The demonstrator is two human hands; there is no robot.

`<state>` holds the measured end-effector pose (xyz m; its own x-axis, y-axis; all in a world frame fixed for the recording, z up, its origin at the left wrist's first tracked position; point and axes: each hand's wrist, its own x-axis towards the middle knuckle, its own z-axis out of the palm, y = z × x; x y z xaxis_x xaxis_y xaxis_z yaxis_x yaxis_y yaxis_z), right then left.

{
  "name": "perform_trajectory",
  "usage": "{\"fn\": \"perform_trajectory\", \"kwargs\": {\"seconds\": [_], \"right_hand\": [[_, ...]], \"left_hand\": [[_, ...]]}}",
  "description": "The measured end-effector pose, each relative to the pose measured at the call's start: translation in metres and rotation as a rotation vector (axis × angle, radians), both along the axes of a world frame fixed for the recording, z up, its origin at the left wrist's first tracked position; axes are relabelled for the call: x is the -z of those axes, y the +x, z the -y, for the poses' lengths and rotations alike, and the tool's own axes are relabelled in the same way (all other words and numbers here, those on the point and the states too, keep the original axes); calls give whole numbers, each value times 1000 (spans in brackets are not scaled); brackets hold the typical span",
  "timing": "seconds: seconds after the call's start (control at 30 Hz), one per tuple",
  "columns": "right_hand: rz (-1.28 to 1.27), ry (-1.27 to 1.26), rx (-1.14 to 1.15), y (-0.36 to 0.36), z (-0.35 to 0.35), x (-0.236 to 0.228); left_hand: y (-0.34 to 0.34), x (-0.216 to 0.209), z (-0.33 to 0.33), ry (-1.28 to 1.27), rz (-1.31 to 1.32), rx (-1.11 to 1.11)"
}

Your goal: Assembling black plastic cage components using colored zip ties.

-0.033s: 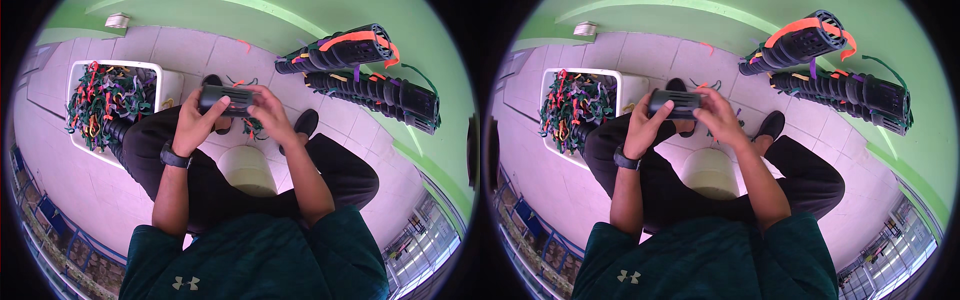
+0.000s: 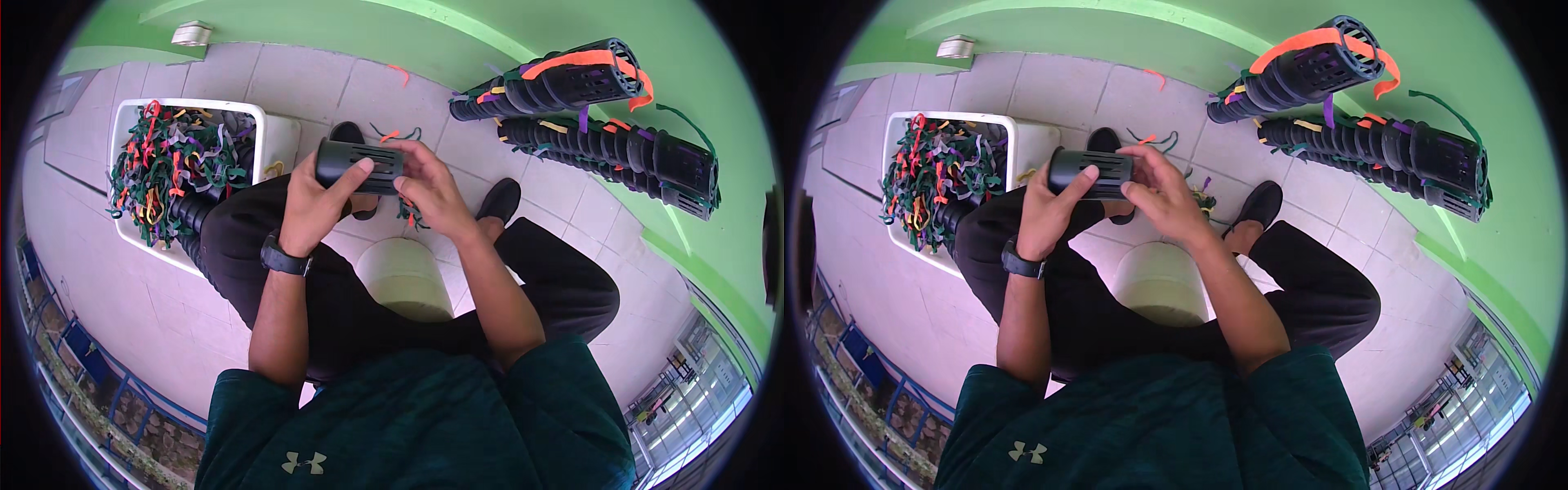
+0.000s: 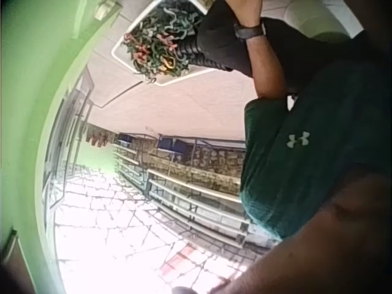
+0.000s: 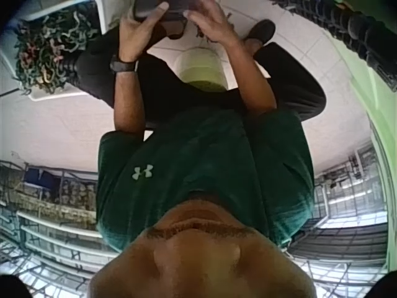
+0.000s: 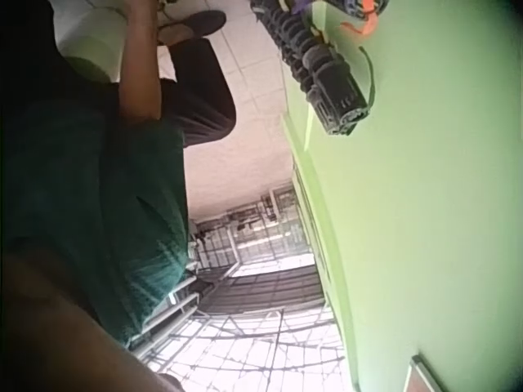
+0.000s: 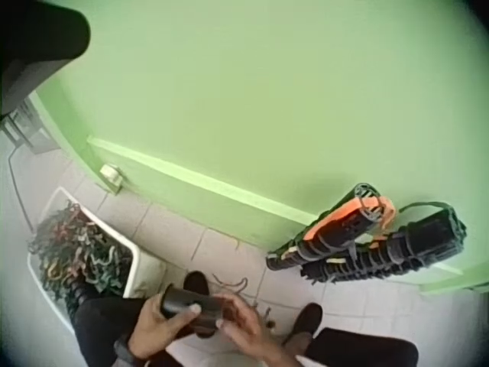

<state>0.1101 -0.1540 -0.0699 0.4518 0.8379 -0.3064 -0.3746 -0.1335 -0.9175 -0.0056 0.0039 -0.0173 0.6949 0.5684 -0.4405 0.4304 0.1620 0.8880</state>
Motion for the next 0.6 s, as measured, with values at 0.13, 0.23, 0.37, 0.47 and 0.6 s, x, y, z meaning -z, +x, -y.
{"fn": "perform_trajectory", "kwargs": {"seconds": [0.13,0.23,0.37,0.47,0.6], "right_hand": [[-242,-71,148,4,9,52],[366,-774,-59,-13,63,152],[659,-705,-209,-76,129,250],[837,-762,-411,-101,136,266],[639,-936,-347,-88,117,243]], "left_hand": [[-8,-6,-11,-120,96,-223],[-8,-10,-13,-110,140,-366],[-8,-7,-10,-131,169,-360],[-11,-7,-11,-133,144,-363],[-11,-11,-12,-152,135,-366]]}}
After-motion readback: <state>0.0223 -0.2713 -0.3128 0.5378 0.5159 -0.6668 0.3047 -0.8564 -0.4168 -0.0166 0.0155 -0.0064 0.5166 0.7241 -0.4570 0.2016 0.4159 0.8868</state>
